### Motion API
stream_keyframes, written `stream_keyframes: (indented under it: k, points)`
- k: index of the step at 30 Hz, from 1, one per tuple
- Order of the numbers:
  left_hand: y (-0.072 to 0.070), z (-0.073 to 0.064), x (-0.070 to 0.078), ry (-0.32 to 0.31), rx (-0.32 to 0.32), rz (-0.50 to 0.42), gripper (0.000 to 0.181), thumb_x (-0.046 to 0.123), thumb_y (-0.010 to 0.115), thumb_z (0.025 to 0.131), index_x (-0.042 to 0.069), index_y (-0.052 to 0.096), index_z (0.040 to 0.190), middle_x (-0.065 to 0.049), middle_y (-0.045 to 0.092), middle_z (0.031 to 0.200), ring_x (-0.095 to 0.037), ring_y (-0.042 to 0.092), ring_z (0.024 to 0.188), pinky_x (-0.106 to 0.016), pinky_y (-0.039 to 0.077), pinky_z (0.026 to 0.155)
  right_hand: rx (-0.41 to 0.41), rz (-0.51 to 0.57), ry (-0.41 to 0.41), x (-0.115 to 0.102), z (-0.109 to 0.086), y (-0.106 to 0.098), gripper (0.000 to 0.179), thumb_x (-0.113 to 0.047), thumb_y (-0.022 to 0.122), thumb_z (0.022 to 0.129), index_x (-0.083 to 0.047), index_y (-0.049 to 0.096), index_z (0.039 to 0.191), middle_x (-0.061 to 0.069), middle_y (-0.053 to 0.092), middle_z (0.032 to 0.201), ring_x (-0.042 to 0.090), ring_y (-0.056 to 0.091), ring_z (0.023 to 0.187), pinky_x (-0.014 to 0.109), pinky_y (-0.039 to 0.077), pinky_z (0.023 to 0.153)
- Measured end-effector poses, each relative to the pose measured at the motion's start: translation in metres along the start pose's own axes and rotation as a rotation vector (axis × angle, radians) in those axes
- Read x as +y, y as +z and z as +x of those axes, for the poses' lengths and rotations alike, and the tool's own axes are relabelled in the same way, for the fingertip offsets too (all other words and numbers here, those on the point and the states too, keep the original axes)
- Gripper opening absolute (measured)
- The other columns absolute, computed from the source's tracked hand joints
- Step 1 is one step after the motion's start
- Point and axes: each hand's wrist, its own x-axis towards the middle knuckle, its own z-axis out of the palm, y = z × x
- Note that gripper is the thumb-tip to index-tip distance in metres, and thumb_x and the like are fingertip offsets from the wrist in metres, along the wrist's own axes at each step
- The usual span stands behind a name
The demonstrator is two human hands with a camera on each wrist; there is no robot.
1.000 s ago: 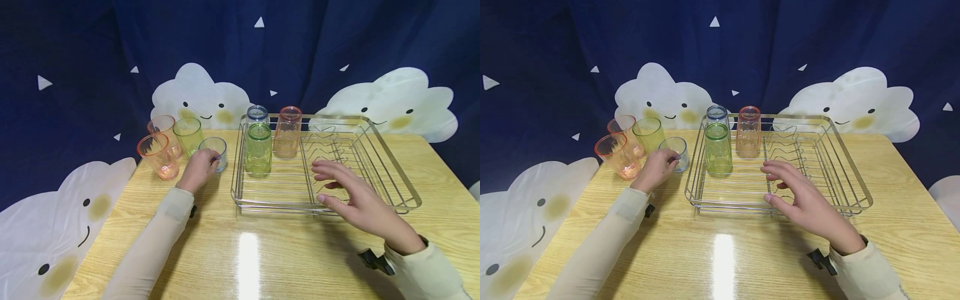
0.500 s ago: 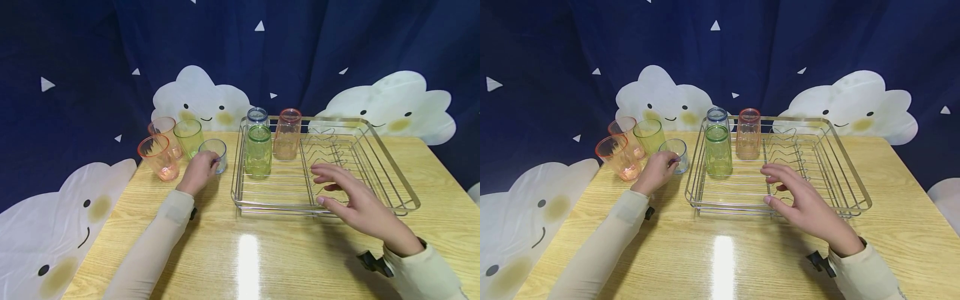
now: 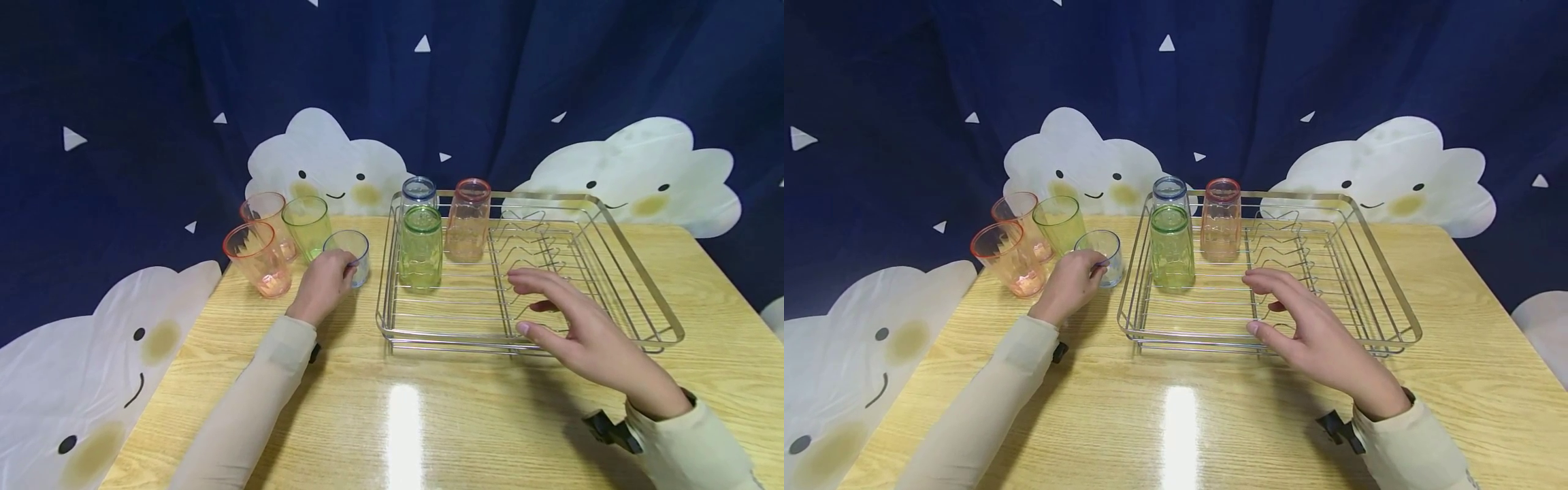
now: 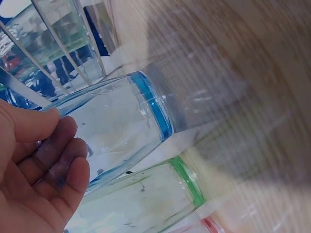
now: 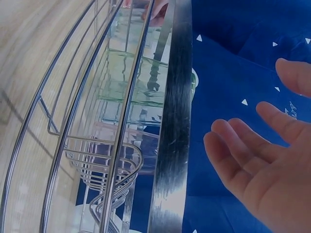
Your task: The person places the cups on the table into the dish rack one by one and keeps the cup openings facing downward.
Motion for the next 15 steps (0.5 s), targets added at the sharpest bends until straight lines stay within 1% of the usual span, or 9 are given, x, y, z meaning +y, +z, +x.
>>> stream_keyframes:
  k: [3,7,15]
  points:
    - [-0.004,-0.002,0.002,0.004,0.008,-0.005,0.011,0.007,0.064,0.094,0.004,0.074,0.098,-0.012,0.074,0.095,-0.025,0.071,0.087,-0.038,0.059,0.077,-0.001,0.000,0.001,0.000,0.000,0.001,0.064,0.001,0.072,0.086,-0.021,0.051,0.142,-0.001,0.051,0.145,-0.008,0.048,0.125,0.010,0.049,0.090]
    - [-0.014,-0.003,0.005,0.004,0.023,-0.031,0.013,0.008,0.064,0.094,0.003,0.075,0.100,-0.012,0.074,0.097,-0.025,0.072,0.087,-0.038,0.059,0.076,-0.001,0.000,-0.003,0.000,0.001,0.001,0.066,0.001,0.072,0.086,-0.021,0.049,0.144,0.000,0.051,0.145,-0.006,0.049,0.124,0.011,0.050,0.090]
    - [-0.034,-0.004,0.015,0.033,0.132,-0.045,0.012,0.008,0.066,0.092,0.002,0.075,0.097,-0.013,0.075,0.093,-0.026,0.070,0.084,-0.039,0.058,0.077,0.002,0.001,-0.014,0.000,0.002,0.002,0.069,0.002,0.072,0.085,-0.020,0.048,0.145,0.001,0.052,0.144,-0.003,0.053,0.121,0.012,0.050,0.089]
